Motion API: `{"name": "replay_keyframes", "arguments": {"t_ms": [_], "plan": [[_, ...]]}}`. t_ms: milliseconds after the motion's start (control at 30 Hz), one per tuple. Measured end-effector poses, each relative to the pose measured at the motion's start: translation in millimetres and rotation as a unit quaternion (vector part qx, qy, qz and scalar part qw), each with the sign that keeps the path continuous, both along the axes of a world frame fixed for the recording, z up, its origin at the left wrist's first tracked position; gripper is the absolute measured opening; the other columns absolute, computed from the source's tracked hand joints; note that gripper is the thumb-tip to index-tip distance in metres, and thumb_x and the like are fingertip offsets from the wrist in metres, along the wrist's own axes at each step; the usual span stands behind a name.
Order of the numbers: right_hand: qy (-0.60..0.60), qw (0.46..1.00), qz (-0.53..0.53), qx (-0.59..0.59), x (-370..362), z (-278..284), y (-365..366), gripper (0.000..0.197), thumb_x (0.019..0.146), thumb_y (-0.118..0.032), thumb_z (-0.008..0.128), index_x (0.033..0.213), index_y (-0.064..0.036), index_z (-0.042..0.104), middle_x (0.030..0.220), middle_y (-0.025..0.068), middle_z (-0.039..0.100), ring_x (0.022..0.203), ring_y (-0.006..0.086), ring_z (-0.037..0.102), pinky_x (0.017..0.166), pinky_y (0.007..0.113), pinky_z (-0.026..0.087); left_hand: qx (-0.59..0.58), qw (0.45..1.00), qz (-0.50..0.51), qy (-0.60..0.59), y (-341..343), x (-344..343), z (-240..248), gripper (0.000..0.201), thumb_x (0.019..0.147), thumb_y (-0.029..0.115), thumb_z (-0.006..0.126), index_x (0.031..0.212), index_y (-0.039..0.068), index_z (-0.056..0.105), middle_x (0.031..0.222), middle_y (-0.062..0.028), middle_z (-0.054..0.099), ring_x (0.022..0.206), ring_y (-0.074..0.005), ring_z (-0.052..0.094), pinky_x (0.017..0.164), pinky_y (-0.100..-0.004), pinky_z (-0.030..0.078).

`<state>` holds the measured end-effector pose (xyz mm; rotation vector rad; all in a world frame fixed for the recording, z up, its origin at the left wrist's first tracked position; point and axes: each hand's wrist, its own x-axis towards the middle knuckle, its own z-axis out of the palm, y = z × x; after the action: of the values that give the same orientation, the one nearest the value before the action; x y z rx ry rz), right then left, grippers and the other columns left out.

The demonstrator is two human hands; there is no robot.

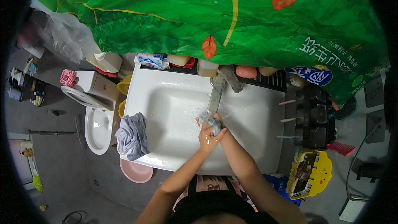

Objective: The person washes a light-colored cloth by hand in a white sink. They wet the cloth, apply soap from a bar, scrub it thoroughly, and rinse it under running water.

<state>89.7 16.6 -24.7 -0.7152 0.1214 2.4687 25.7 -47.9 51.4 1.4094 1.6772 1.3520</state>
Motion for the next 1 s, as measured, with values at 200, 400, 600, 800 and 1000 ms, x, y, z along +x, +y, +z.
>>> {"name": "replay_keyframes", "arguments": {"t_ms": [200,400,600,800,1000], "plan": [[-0.102,0.995,-0.015,-0.004,-10,-31,-6,0.057,0.081,-0.052,0.04,0.115,-0.0064,0.042,0.105,0.0093,0.051,0.095,0.0233,0.051,0.08,0.038,0.042,0.059,0.993,0.087,0.053,18,-10,-35,0.024,0.075,0.025,0.057,0.072,0.001,0.058,0.064,-0.0152,0.057,0.058,-0.0329,0.056,0.051,-0.0376,0.043],[-0.265,0.963,-0.027,-0.041,-13,-11,-32,0.032,0.086,-0.036,0.039,0.101,-0.0112,0.052,0.094,0.0027,0.057,0.083,0.0165,0.055,0.073,0.032,0.045,-0.216,0.975,0.06,-0.002,46,-50,-86,0.046,0.079,0.041,0.051,0.061,-0.002,0.056,0.056,-0.0141,0.055,0.05,-0.0278,0.053,0.046,-0.0351,0.039],[-0.18,0.979,0.023,0.093,42,26,-34,0.037,0.083,-0.032,0.049,0.109,-0.0055,0.049,0.104,0.0056,0.055,0.092,0.0179,0.054,0.081,0.031,0.042,-0.382,0.888,-0.012,-0.257,34,-49,-86,0.042,0.077,0.041,0.057,0.058,0.004,0.057,0.056,0.0002,0.05,0.05,-0.0088,0.044,0.045,-0.0275,0.035],[-0.446,0.872,-0.092,0.179,81,-15,-14,0.058,0.075,-0.044,0.056,0.114,-0.0023,0.045,0.107,0.0075,0.053,0.099,0.0189,0.051,0.083,0.034,0.039,-0.309,0.865,-0.106,-0.381,12,-86,-94,0.011,0.076,0.02,0.061,0.07,0.01,0.058,0.066,0.0055,0.053,0.059,-0.0043,0.045,0.059,-0.0192,0.035],[-0.24,0.966,-0.06,0.081,47,13,-9,0.059,0.078,-0.034,0.055,0.127,-0.0144,0.03,0.119,0.0062,0.042,0.106,0.0188,0.043,0.086,0.04,0.037,-0.22,0.816,-0.017,-0.535,-9,-107,-66,0.024,0.081,0.009,0.05,0.104,0.014,0.047,0.089,-0.0004,0.056,0.083,-0.0122,0.053,0.076,-0.0287,0.043]]}}
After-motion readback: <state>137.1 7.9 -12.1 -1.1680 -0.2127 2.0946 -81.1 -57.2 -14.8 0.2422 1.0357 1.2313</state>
